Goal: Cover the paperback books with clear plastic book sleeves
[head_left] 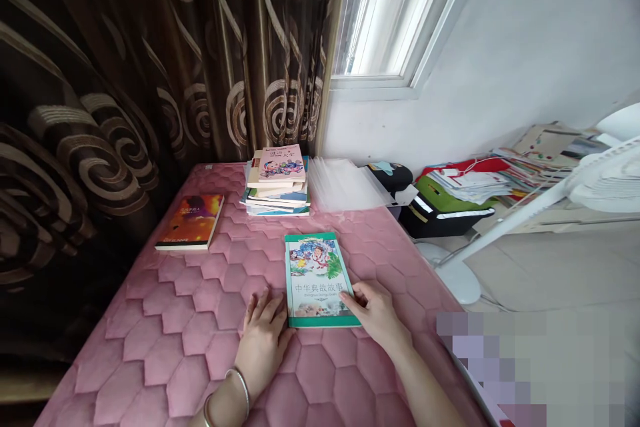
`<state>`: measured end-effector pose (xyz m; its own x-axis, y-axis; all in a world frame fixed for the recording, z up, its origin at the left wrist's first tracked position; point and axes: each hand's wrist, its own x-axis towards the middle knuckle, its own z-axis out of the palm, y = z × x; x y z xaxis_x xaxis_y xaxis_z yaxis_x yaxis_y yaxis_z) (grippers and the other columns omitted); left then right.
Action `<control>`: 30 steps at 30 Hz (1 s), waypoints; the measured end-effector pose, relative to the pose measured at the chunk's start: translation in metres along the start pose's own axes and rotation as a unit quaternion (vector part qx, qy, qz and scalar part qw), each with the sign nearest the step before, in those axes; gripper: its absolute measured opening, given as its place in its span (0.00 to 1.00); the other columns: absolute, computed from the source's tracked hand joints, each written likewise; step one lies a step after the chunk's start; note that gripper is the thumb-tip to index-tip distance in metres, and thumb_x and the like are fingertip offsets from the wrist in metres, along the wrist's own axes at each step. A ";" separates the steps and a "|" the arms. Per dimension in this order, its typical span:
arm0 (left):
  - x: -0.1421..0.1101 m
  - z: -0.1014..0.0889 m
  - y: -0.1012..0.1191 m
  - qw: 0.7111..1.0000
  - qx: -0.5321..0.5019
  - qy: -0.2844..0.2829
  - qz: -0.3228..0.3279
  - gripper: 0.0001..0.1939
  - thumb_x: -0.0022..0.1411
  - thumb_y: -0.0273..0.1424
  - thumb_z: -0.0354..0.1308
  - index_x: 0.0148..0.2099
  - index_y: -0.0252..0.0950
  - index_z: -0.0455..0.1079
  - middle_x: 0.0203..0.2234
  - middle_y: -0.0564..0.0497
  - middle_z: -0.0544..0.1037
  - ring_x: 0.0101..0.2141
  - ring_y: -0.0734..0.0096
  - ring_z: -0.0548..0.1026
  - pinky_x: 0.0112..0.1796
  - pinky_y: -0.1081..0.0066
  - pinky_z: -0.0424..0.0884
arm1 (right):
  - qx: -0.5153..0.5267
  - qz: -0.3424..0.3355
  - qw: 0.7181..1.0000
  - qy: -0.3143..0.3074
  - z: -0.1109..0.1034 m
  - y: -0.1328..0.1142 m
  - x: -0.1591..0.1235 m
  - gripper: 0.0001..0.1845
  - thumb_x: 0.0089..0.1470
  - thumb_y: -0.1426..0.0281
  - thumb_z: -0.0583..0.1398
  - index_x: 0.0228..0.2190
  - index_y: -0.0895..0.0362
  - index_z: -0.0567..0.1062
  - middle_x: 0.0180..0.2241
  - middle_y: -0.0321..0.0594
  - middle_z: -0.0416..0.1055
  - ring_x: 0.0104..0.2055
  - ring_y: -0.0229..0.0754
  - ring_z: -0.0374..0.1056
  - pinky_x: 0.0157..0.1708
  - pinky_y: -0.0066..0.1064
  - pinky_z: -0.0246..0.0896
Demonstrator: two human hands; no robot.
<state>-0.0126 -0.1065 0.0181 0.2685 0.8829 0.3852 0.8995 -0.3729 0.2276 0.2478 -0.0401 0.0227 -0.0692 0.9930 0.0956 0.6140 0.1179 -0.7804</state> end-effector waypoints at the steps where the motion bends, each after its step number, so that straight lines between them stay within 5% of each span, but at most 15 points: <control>1: 0.000 0.000 0.000 1.000 0.001 0.000 0.001 0.18 0.59 0.31 0.58 0.52 0.42 0.70 0.52 0.47 0.74 0.57 0.48 0.64 0.55 0.41 0.63 | -0.001 0.004 1.000 -0.002 0.000 0.001 0.000 0.24 0.50 0.46 0.57 0.21 0.53 0.67 0.19 0.34 0.64 0.22 0.38 0.58 0.23 0.28 0.51; 30: -0.001 0.000 0.005 0.998 0.028 -0.002 0.048 0.15 0.63 0.29 0.53 0.52 0.38 0.68 0.50 0.46 0.75 0.52 0.56 0.71 0.56 0.42 0.60 | -0.016 -0.027 0.999 -0.002 -0.002 -0.001 0.001 0.24 0.52 0.47 0.55 0.20 0.53 0.65 0.19 0.34 0.62 0.23 0.38 0.58 0.24 0.29 0.52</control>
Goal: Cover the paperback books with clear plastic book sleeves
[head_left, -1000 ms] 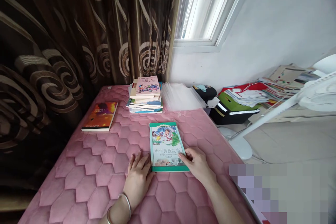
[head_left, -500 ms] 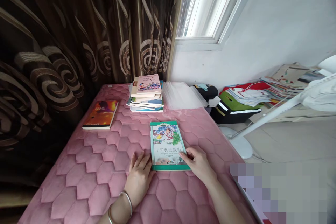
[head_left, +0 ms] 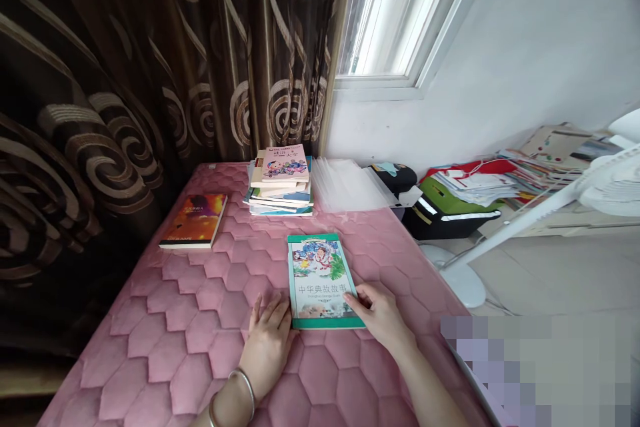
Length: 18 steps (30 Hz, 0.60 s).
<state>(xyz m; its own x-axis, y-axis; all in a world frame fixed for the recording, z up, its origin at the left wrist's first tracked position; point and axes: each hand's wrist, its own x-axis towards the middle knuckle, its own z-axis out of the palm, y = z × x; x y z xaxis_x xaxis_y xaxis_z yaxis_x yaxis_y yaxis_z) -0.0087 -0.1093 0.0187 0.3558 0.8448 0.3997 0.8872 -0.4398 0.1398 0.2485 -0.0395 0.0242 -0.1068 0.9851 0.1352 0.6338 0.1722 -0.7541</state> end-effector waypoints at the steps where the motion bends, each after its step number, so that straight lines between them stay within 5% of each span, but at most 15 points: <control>1: 0.000 0.000 0.000 1.000 -0.001 0.004 0.000 0.15 0.63 0.29 0.53 0.52 0.38 0.69 0.49 0.46 0.75 0.52 0.56 0.71 0.56 0.42 0.60 | -0.004 -0.001 1.000 0.001 0.000 0.000 0.000 0.24 0.52 0.47 0.55 0.20 0.53 0.65 0.19 0.34 0.62 0.23 0.38 0.58 0.24 0.28 0.52; 18: 0.003 -0.008 0.008 0.999 -0.022 0.017 -0.039 0.14 0.61 0.27 0.54 0.49 0.40 0.70 0.48 0.49 0.77 0.51 0.57 0.72 0.55 0.45 0.64 | -0.029 -0.014 0.999 0.001 0.004 0.008 0.001 0.25 0.51 0.45 0.54 0.21 0.53 0.66 0.18 0.33 0.64 0.22 0.38 0.60 0.23 0.27 0.55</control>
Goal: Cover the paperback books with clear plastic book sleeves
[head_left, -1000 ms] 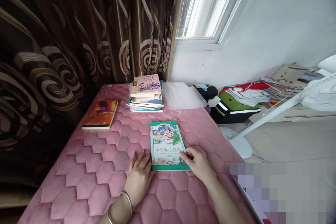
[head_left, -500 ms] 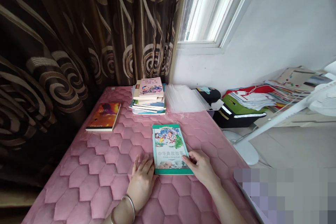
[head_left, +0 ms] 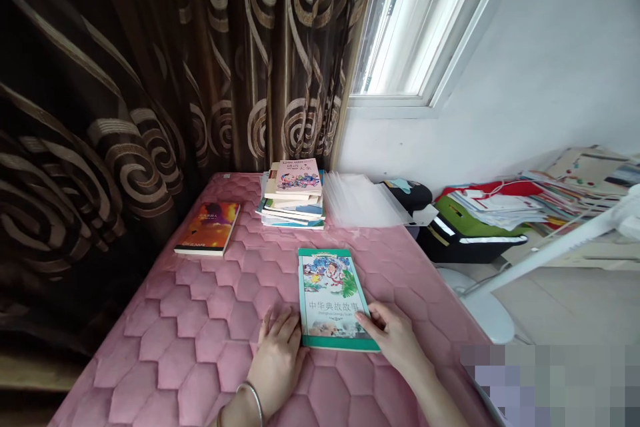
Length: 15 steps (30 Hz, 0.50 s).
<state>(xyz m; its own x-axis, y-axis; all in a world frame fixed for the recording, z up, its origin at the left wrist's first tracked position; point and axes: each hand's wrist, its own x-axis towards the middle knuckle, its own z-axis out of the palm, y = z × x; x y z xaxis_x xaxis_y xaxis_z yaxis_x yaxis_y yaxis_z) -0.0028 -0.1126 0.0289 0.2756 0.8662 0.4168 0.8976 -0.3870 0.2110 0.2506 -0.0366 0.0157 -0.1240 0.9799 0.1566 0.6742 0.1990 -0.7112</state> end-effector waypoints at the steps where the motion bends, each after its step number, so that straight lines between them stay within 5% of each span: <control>1: 0.000 0.001 0.000 1.000 -0.002 0.000 -0.001 0.14 0.60 0.27 0.54 0.49 0.40 0.70 0.48 0.49 0.77 0.51 0.57 0.72 0.54 0.45 0.64 | 0.001 0.003 1.000 -0.003 0.000 0.000 0.000 0.25 0.51 0.45 0.54 0.21 0.53 0.66 0.19 0.33 0.64 0.22 0.38 0.61 0.23 0.27 0.56; 9: -0.001 0.000 -0.001 1.000 -0.005 0.009 0.001 0.16 0.58 0.25 0.54 0.49 0.40 0.69 0.47 0.49 0.77 0.50 0.58 0.72 0.54 0.45 0.65 | -0.024 -0.001 1.000 0.001 0.003 -0.002 0.000 0.24 0.53 0.46 0.52 0.22 0.53 0.67 0.19 0.34 0.66 0.22 0.39 0.63 0.24 0.28 0.57; 15: -0.001 -0.004 -0.006 1.000 -0.022 -0.016 0.013 0.17 0.58 0.35 0.57 0.49 0.38 0.68 0.47 0.45 0.75 0.49 0.57 0.73 0.54 0.47 0.65 | -0.060 0.015 0.998 -0.006 -0.003 -0.005 0.010 0.21 0.53 0.49 0.52 0.23 0.52 0.67 0.23 0.37 0.71 0.27 0.42 0.67 0.27 0.30 0.60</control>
<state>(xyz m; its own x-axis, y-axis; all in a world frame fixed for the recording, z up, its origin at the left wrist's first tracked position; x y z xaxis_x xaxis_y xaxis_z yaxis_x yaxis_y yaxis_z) -0.0093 -0.1125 0.0306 0.3103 0.8646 0.3951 0.8742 -0.4228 0.2386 0.2476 -0.0283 0.0228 -0.1106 0.9856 0.1280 0.7594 0.1669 -0.6288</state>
